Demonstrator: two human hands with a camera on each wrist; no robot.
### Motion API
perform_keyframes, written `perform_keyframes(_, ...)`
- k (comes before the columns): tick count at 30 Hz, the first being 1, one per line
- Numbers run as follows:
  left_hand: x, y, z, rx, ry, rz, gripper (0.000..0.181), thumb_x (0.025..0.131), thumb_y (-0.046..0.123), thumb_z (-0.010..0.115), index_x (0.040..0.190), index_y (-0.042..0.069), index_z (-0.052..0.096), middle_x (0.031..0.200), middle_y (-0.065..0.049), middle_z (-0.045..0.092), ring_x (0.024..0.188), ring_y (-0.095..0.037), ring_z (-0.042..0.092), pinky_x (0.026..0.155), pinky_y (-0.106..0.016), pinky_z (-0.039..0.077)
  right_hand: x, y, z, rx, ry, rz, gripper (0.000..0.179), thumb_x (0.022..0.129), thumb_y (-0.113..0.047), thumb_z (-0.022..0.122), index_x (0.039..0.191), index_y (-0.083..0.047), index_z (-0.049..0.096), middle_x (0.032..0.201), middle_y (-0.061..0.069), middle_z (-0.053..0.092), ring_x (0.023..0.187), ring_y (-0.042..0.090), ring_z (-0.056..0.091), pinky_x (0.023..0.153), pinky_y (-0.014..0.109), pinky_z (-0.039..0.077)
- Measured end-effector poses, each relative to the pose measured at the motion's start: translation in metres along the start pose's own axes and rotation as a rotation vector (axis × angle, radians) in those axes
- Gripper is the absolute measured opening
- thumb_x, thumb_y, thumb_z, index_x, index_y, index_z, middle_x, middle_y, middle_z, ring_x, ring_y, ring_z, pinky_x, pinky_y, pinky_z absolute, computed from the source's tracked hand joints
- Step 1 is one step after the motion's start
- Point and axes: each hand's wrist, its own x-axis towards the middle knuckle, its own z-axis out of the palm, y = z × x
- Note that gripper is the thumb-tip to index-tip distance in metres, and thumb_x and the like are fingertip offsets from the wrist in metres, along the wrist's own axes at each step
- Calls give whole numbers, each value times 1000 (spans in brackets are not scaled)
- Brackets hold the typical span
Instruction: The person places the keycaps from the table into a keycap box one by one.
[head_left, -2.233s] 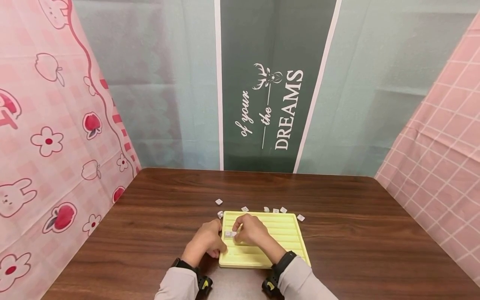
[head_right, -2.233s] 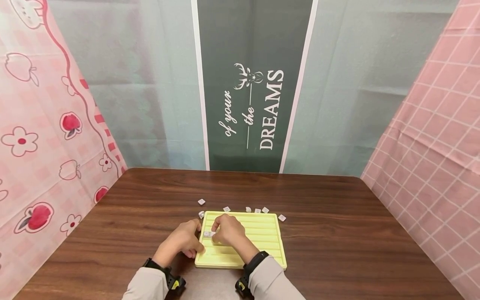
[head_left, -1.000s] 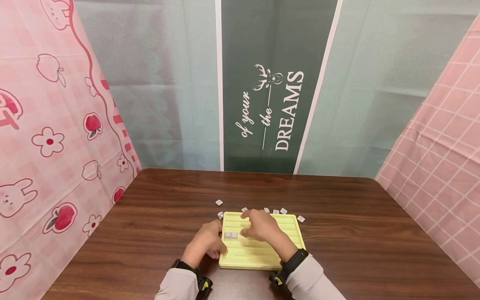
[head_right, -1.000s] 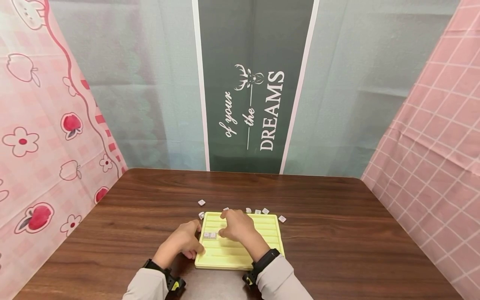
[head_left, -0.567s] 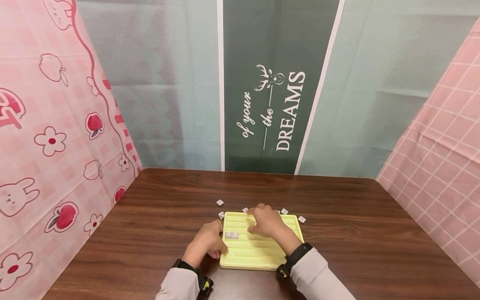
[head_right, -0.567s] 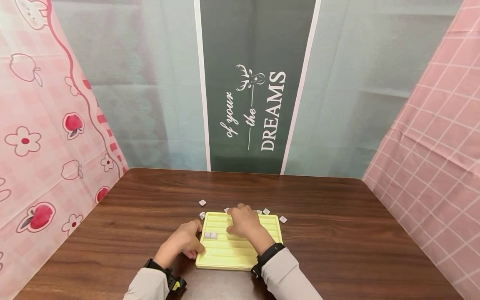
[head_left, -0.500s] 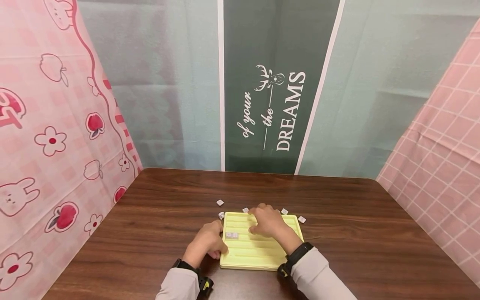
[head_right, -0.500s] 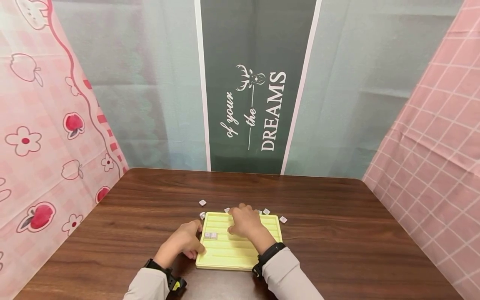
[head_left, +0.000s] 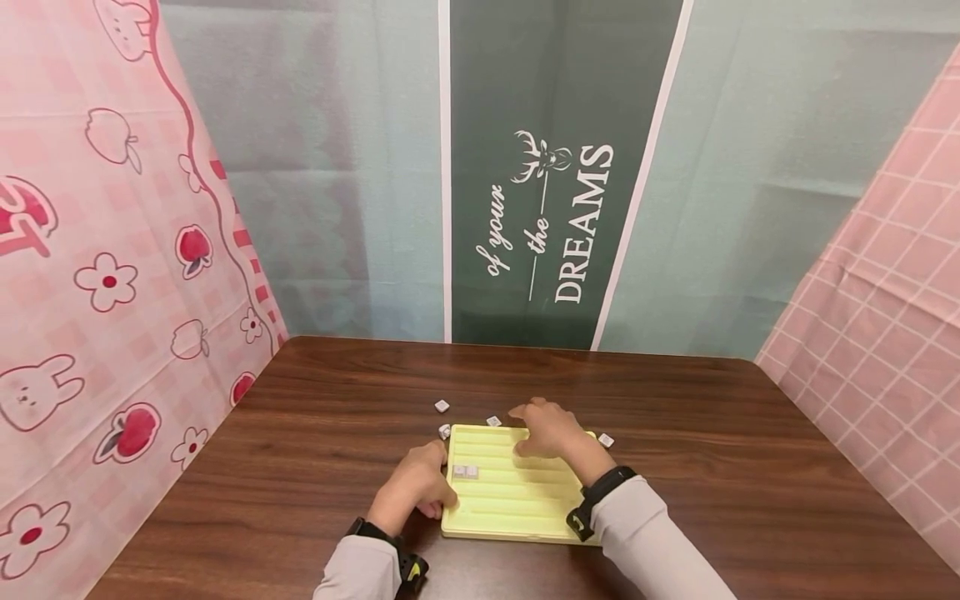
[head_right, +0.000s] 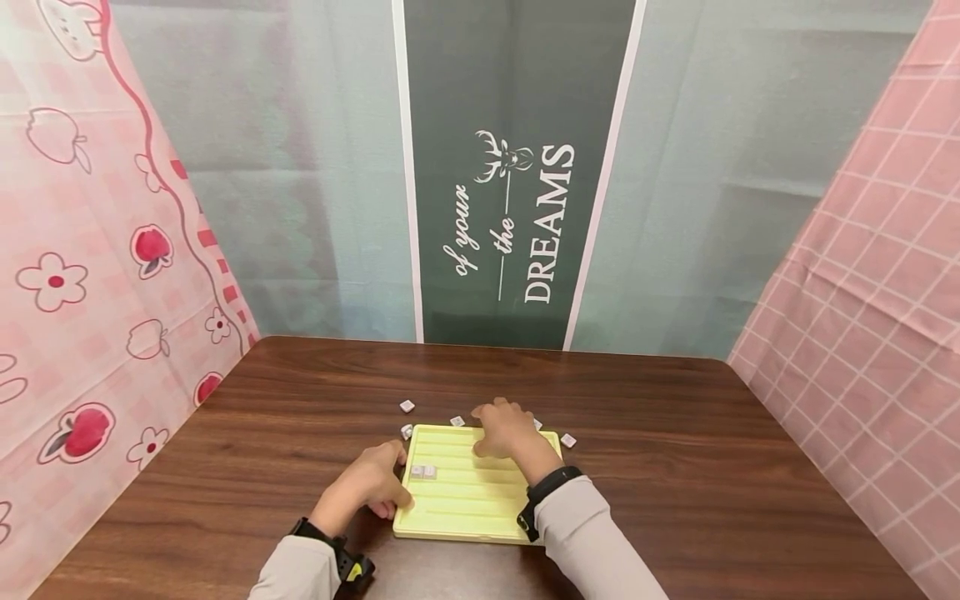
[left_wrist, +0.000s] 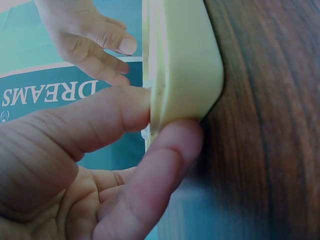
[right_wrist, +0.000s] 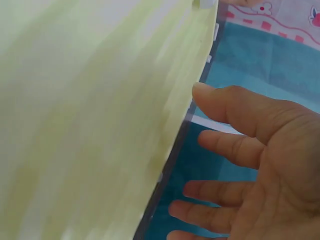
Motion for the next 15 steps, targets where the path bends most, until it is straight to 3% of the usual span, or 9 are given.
perform_keyframes(8, 0, 1, 0, -2, -1, -4, 38, 50, -10, 68, 78, -2, 44, 49, -13, 51, 35, -18, 51, 34, -29, 46, 7, 4, -10, 27, -38, -26, 50, 67, -10, 69, 116, -9, 53, 114, 10, 50, 105, 29, 45, 77, 41, 44)
perform_keyframes(15, -1, 1, 0, -9, 0, -9, 38, 51, -10, 69, 79, -2, 43, 51, -14, 50, 35, -19, 52, 34, -29, 46, 18, 13, -4, 76, -43, -49, 48, 67, 0, 66, 114, -6, 55, 113, 9, 52, 106, 28, 45, 83, 38, 42)
